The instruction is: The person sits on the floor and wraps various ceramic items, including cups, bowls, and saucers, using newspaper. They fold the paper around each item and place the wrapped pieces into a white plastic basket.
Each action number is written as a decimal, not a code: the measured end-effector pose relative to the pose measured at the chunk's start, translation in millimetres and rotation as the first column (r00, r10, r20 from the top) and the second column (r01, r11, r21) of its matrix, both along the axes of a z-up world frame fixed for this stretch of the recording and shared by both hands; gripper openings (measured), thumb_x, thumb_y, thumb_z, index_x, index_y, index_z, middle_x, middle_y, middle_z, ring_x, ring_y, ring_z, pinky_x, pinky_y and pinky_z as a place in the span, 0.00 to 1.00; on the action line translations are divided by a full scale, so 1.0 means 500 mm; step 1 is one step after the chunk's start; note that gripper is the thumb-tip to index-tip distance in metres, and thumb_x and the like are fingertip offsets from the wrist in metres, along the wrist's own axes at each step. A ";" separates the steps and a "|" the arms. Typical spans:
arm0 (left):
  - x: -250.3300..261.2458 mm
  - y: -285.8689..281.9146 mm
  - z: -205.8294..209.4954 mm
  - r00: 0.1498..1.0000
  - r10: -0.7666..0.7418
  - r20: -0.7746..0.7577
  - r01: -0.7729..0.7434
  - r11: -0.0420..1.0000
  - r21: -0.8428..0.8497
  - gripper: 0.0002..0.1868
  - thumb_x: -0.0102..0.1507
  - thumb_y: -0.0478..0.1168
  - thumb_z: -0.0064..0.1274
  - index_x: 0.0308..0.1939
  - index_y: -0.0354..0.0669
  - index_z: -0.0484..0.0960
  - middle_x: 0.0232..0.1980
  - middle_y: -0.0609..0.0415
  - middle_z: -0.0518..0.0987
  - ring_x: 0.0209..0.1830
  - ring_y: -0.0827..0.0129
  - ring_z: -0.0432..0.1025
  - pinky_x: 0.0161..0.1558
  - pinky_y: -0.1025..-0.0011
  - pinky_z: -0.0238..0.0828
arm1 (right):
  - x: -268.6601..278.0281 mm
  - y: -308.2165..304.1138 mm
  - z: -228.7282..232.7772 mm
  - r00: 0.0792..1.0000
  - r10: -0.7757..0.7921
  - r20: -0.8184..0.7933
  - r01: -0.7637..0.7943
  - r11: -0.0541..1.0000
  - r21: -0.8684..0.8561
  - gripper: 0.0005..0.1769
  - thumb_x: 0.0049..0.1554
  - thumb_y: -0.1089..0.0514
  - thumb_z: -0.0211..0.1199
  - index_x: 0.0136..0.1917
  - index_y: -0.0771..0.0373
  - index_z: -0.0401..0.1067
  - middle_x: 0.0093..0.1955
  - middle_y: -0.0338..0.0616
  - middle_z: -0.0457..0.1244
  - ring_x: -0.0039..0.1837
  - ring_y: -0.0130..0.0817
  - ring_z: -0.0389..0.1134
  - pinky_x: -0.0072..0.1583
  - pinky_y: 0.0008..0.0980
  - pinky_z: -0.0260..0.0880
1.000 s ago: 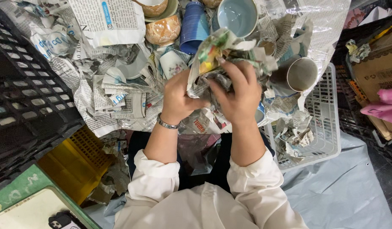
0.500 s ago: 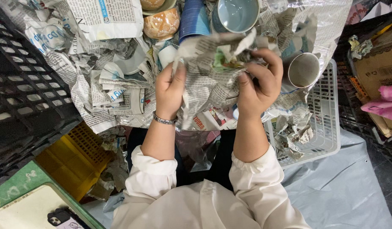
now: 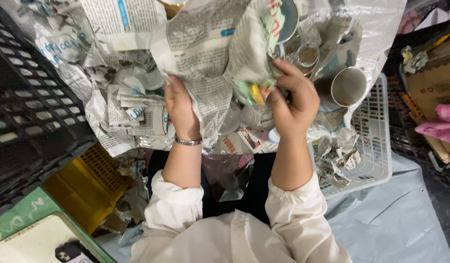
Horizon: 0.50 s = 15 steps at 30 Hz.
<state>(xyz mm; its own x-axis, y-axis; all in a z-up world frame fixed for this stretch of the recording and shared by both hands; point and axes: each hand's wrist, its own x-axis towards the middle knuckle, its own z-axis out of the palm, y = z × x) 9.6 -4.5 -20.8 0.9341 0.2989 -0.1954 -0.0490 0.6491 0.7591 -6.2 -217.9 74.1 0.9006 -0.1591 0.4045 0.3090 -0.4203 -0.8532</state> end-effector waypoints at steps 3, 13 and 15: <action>-0.004 0.006 0.005 0.999 -0.019 -0.044 0.020 1.000 0.015 0.26 0.77 0.50 0.38 0.70 0.33 0.69 0.66 0.49 0.75 0.63 0.66 0.71 0.65 0.67 0.68 | -0.005 -0.002 -0.013 0.996 -0.078 -0.053 0.068 0.982 -0.176 0.06 0.55 0.69 0.66 0.47 0.69 0.72 0.49 0.50 0.67 0.49 0.32 0.68 0.52 0.32 0.69; -0.016 -0.013 0.047 0.994 -0.099 0.045 0.106 0.977 -0.186 0.27 0.76 0.51 0.39 0.75 0.40 0.61 0.71 0.50 0.72 0.69 0.61 0.70 0.69 0.59 0.68 | -0.008 0.005 -0.073 0.967 0.021 -0.255 0.081 0.920 0.384 0.10 0.70 0.68 0.58 0.62 0.66 0.62 0.47 0.34 0.58 0.47 0.19 0.56 0.51 0.21 0.58; -0.024 -0.012 0.051 0.989 -0.140 0.054 0.148 0.969 -0.197 0.27 0.76 0.49 0.43 0.75 0.40 0.62 0.70 0.49 0.72 0.68 0.59 0.70 0.68 0.56 0.68 | -0.007 0.002 -0.073 0.962 0.100 -0.254 0.056 0.838 0.543 0.09 0.69 0.70 0.54 0.61 0.65 0.61 0.52 0.36 0.60 0.53 0.21 0.60 0.58 0.23 0.62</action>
